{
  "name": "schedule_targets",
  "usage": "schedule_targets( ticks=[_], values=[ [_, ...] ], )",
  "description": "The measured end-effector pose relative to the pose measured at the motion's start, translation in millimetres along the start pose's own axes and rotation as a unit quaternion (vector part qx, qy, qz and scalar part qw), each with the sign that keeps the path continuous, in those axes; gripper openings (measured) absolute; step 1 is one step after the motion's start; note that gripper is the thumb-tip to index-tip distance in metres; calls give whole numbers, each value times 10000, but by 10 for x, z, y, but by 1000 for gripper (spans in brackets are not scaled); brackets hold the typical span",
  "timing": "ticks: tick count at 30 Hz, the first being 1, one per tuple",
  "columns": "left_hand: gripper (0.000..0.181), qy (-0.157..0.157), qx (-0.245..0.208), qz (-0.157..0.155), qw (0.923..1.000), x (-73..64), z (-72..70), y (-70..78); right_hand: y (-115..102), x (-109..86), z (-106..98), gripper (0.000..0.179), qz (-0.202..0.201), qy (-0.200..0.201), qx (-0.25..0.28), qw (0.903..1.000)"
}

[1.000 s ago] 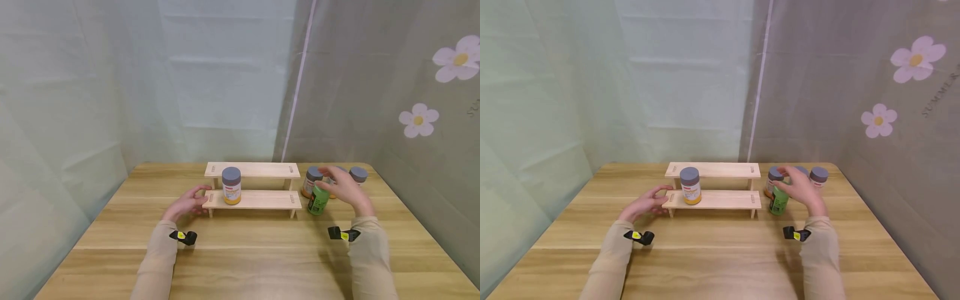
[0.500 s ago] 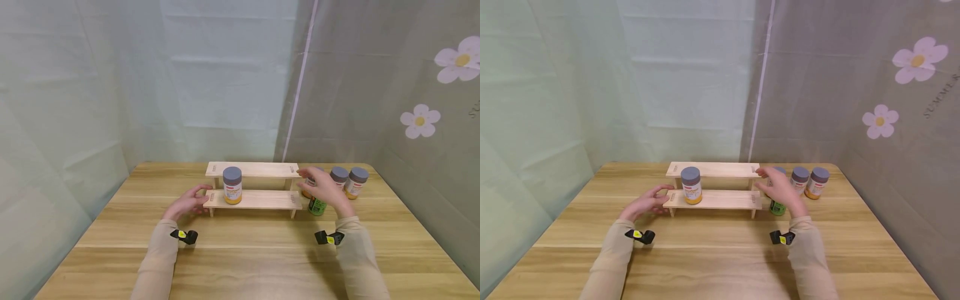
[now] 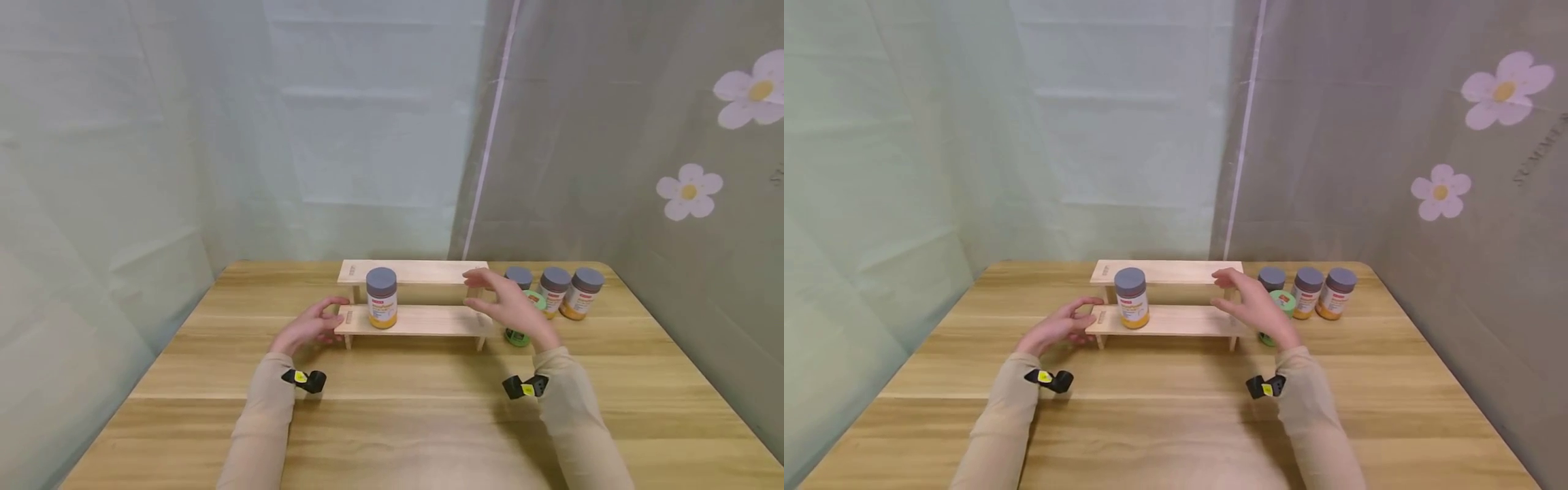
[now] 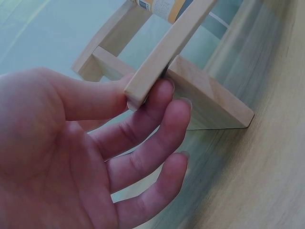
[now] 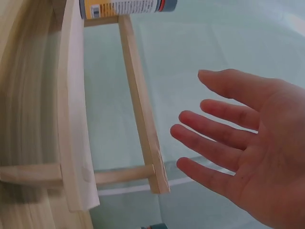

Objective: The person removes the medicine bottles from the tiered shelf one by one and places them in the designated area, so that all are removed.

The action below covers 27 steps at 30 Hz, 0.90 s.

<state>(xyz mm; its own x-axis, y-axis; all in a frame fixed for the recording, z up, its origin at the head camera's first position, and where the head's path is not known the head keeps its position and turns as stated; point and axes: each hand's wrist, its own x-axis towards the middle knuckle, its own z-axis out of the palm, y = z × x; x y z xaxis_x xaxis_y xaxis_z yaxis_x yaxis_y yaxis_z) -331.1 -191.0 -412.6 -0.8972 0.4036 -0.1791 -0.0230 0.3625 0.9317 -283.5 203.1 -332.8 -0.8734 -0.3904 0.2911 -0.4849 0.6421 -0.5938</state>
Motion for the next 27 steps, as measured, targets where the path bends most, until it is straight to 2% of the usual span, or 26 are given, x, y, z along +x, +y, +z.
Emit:
schedule_targets(
  ticks=[9, 16, 23, 27],
  values=[
    [48, -3, -15, 14, 10000, 10, -18, -10, -24, 66, 62, 52, -52, -44, 465, 9989],
    [48, 25, -50, -19, 10000, 4, 16, -29, -166, 149, 165, 51, 0, 17, 748, 9972],
    [50, -29, -74, -3, 10000, 6, 21, -24, -281, 209, 284, 51, -141, -55, 400, 9991],
    [48, -10, -107, -9, 9999, -1, 12, -17, -329, 255, 359, 50, -112, -64, 509, 9986]
  ],
)
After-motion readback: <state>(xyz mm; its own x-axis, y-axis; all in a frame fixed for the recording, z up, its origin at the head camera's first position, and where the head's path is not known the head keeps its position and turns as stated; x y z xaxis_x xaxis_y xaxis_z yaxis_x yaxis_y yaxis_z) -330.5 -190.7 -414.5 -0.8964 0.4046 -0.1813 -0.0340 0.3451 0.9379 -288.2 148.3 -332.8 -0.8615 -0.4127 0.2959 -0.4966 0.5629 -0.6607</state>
